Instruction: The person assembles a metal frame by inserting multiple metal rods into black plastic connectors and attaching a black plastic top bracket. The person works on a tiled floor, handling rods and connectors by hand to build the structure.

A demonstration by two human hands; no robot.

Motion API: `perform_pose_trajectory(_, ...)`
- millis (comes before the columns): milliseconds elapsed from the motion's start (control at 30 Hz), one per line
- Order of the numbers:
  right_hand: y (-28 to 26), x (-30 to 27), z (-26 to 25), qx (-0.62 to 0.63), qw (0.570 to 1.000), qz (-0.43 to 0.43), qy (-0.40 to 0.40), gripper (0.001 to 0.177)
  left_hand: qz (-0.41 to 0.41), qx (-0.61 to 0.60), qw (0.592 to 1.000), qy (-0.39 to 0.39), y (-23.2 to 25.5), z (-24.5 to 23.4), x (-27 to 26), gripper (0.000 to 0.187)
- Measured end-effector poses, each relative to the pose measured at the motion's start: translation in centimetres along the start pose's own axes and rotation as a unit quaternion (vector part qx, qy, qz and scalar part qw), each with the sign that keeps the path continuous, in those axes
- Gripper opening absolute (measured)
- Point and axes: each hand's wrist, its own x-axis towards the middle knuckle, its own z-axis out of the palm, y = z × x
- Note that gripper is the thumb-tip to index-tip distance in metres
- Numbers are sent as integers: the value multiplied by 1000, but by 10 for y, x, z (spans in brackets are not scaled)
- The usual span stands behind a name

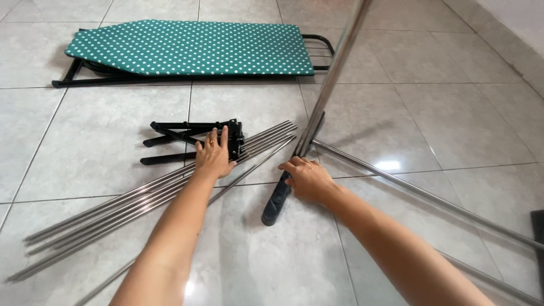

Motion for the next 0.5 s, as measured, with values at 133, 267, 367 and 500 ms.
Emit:
perform_pose_trajectory(133,-5,21,13,22,1000,7,-14,43,-10,-36,999,-33,9,7,10,129)
perform_pose_trajectory(267,-5,31,21,27,999,-36,18,43,-7,-52,998,-22,15,18,19,129)
perform_pose_trajectory(367,-5,32,23,25,999,-35,8,43,5,-51,999,11,15,30,25,120)
perform_pose_trajectory(500,-1,25,18,44,999,-7,-16,43,-1,-44,998,36,18,41,30,108)
